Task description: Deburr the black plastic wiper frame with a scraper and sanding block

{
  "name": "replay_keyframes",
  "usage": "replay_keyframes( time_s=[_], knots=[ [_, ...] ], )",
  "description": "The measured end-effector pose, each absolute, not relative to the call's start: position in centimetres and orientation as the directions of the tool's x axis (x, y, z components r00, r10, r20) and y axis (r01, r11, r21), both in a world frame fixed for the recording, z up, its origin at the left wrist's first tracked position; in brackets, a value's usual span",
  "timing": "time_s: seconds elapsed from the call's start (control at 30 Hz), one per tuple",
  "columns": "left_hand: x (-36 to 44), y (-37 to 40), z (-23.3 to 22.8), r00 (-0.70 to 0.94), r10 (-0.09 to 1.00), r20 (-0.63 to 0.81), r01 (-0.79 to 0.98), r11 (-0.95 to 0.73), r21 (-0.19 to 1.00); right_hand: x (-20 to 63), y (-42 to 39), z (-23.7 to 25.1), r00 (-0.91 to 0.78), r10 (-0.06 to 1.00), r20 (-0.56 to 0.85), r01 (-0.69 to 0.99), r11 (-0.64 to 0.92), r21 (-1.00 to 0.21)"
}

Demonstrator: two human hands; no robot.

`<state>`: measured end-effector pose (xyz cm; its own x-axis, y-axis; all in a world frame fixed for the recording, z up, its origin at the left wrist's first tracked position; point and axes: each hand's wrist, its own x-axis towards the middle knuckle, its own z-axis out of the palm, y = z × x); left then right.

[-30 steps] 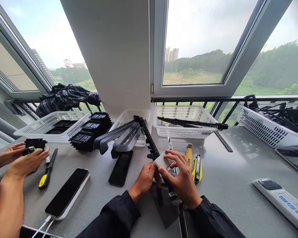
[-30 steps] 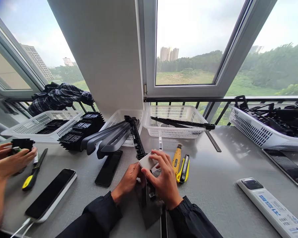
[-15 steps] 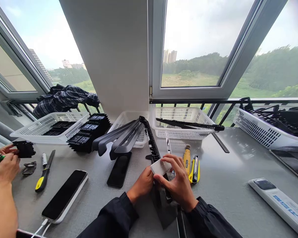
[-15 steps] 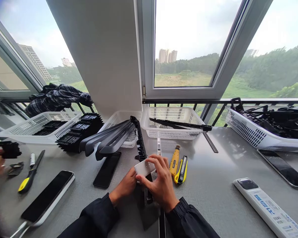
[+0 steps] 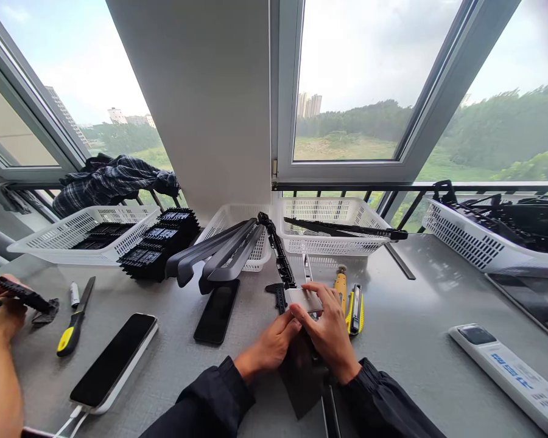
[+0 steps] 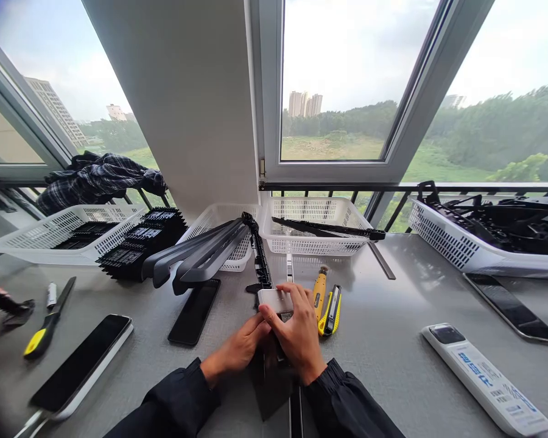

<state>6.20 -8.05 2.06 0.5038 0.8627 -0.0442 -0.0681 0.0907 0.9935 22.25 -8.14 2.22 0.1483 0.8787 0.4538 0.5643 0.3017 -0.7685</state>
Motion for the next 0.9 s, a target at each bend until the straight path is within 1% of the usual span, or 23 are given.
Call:
replay_keyframes(
  time_s=[0.1,0.27,0.4,0.47,0.57,0.73,0.83,0.9],
  knots=[
    [6.3,-8.0,2.2,0.525,0.850,-0.044,-0.061,0.089,0.994,22.5,-7.8,2.2,0.169,0.884,0.436,0.566,0.275,-0.777],
    [5.9,-7.7,1.9,0.499,0.865,-0.060,-0.019,0.081,0.997,22.8,-7.3,2.0,0.205,0.900,0.384,0.563,0.213,-0.799],
    [5.8,-7.6,1.3,0.547,0.826,-0.135,0.020,0.149,0.989,22.3,-8.1,2.2,0.147,0.914,0.379,0.534,0.249,-0.808],
    [5.8,-7.6,1.3,0.544,0.825,-0.153,0.049,0.151,0.987,22.0,-8.4,2.3,0.114,0.917,0.382,0.520,0.272,-0.810],
    [5.8,-7.6,1.7,0.509,0.852,-0.121,0.078,0.094,0.992,22.0,-8.3,2.3,0.108,0.921,0.374,0.507,0.273,-0.818],
    [5.2,-7.7,3.3,0.462,0.886,-0.031,0.112,-0.024,0.993,22.8,-7.3,2.2,0.186,0.918,0.350,0.459,0.234,-0.857],
    [5.0,-7.5,4.0,0.456,0.890,0.014,0.128,-0.081,0.988,22.8,-7.4,2.3,0.179,0.912,0.370,0.437,0.263,-0.860],
    [4.9,-7.2,4.2,0.419,0.907,0.047,0.123,-0.108,0.987,22.5,-7.8,2.5,0.159,0.905,0.394,0.446,0.290,-0.847]
  ],
)
